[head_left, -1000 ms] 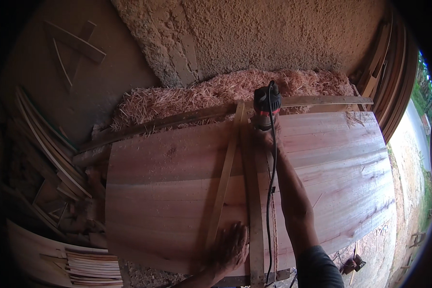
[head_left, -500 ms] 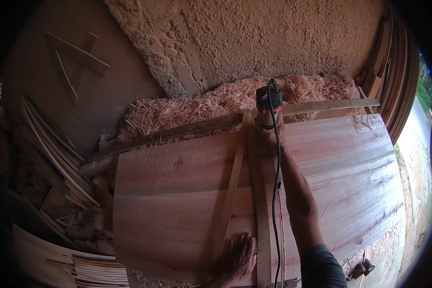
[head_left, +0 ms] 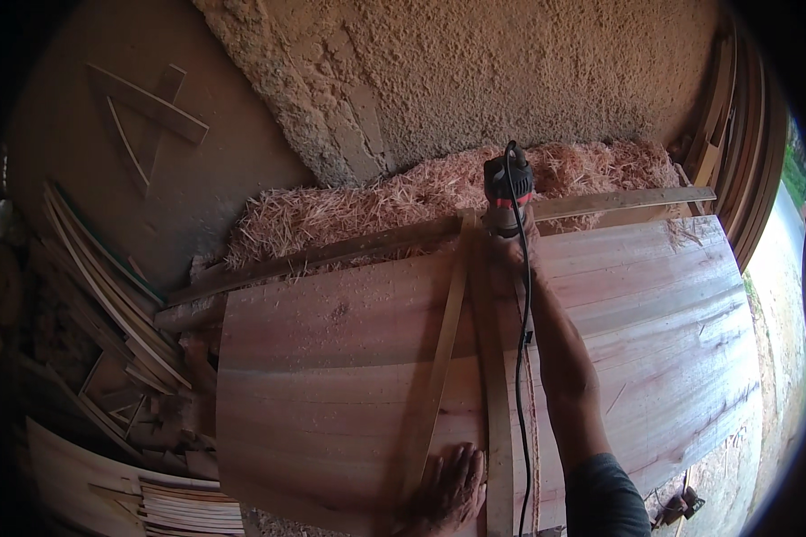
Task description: The person marks a wooden board with a pencil and ruler, prepares electrical connections on the floor, and uses a handheld router to cut a groove into the wood along a guide.
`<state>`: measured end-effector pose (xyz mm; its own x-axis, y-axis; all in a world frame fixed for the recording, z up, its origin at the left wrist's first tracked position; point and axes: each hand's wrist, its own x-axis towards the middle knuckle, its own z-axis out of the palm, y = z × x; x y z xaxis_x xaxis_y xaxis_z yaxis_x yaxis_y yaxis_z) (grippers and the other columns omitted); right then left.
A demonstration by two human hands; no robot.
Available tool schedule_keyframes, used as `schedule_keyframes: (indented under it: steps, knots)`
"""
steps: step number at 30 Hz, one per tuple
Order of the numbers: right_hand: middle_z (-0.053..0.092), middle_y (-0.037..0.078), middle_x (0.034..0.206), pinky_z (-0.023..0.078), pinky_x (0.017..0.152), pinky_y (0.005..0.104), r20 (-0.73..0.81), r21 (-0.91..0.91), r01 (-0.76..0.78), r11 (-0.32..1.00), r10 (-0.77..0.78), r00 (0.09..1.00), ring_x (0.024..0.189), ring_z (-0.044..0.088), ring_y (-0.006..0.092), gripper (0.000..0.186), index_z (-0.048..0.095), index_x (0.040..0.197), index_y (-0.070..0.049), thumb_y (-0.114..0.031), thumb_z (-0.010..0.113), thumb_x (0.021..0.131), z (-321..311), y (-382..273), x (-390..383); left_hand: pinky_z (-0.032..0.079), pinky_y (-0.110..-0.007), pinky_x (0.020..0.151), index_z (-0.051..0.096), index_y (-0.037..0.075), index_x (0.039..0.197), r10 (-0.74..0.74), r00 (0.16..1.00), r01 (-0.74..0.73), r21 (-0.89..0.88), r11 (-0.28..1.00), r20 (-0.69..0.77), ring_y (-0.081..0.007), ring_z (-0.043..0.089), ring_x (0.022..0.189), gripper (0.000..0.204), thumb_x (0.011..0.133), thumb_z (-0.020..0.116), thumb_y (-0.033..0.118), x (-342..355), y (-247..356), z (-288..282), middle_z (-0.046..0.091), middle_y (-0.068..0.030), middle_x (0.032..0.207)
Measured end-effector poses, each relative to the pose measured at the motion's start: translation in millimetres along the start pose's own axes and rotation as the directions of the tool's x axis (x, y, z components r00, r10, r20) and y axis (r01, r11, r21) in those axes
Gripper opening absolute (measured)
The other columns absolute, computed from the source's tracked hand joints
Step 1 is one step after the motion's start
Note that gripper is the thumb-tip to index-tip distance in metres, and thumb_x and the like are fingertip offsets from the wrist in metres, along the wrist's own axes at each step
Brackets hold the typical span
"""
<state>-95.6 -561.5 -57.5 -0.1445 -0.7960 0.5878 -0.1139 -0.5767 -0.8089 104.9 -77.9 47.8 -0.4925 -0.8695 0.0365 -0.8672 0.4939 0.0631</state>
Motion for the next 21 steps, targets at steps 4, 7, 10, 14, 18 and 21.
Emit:
schedule_keyframes:
  steps: [4,7,10,14,18,21]
  knots:
    - [0.068,0.008,0.111,0.055,0.082,0.0317,-0.016,-0.073,-0.002,0.997,0.001,1.0,0.099,0.067,0.019,0.059,0.049,0.135,-0.011,-0.016,0.079,0.084,30.7,4.8,-11.5,0.038,-0.053,0.105,0.044,-0.001,0.137,-0.065,0.995,0.072,-0.093,0.993,0.076,-0.04,0.046,0.128,0.058,0.095,0.062,0.034,-0.3,-3.1,-23.6,0.048,-0.022,0.137]
    - [0.069,0.008,0.112,0.056,0.081,0.0306,-0.001,0.016,0.041,0.999,-0.041,0.999,0.099,0.068,0.0191,0.062,0.046,0.14,-0.009,-0.017,0.077,0.086,-41.0,27.9,22.4,0.037,-0.054,0.106,0.043,-0.002,0.138,0.003,0.993,0.016,-0.161,0.987,0.116,-0.04,0.046,0.129,0.059,0.095,0.062,0.034,26.0,7.7,-40.6,0.047,-0.0221,0.138]
    - [0.068,0.008,0.114,0.055,0.082,0.0308,-0.016,0.089,0.016,0.996,-0.015,1.0,0.101,0.066,0.0191,0.061,0.045,0.141,-0.007,-0.018,0.074,0.088,4.4,16.7,2.4,0.037,-0.055,0.107,0.042,-0.001,0.14,-0.053,0.987,0.076,-0.146,0.986,0.154,-0.0403,0.046,0.13,0.061,0.095,0.061,0.035,16.7,2.2,-39.3,0.047,-0.0221,0.14]
    - [0.063,0.006,0.118,0.049,0.093,0.0336,-0.004,0.111,0.038,0.993,-0.038,0.999,0.109,0.061,0.0205,0.059,0.046,0.136,-0.01,-0.024,0.073,0.086,24.9,-0.1,-1.2,0.035,-0.053,0.111,0.038,0.002,0.146,-0.074,0.989,0.084,-0.072,0.994,0.131,-0.0404,0.04,0.137,0.068,0.094,0.063,0.037,-6.2,-1.5,-0.1,0.041,-0.0209,0.15]
    - [0.062,0.006,0.119,0.048,0.096,0.0339,0.099,0.37,-0.118,0.922,0.087,0.991,0.111,0.06,0.0203,0.055,0.048,0.134,-0.009,-0.022,0.072,0.086,7.9,8.1,1.9,0.038,-0.059,0.109,0.036,-0.004,0.147,-0.045,0.996,0.059,-0.187,0.981,0.078,-0.0392,0.039,0.141,0.068,0.096,0.055,0.035,-11.3,2.9,18.7,0.037,-0.0252,0.152]
    - [0.063,0.008,0.117,0.05,0.093,0.0342,0.085,0.519,-0.172,0.837,0.15,0.985,0.108,0.062,0.0206,0.054,0.048,0.134,-0.007,-0.022,0.072,0.087,-6.0,14.2,2.6,0.036,-0.06,0.111,0.034,-0.004,0.148,-0.027,0.997,0.039,-0.179,0.983,0.07,-0.0382,0.036,0.143,0.068,0.096,0.055,0.035,-9.3,5.1,26.9,0.035,-0.0243,0.154]
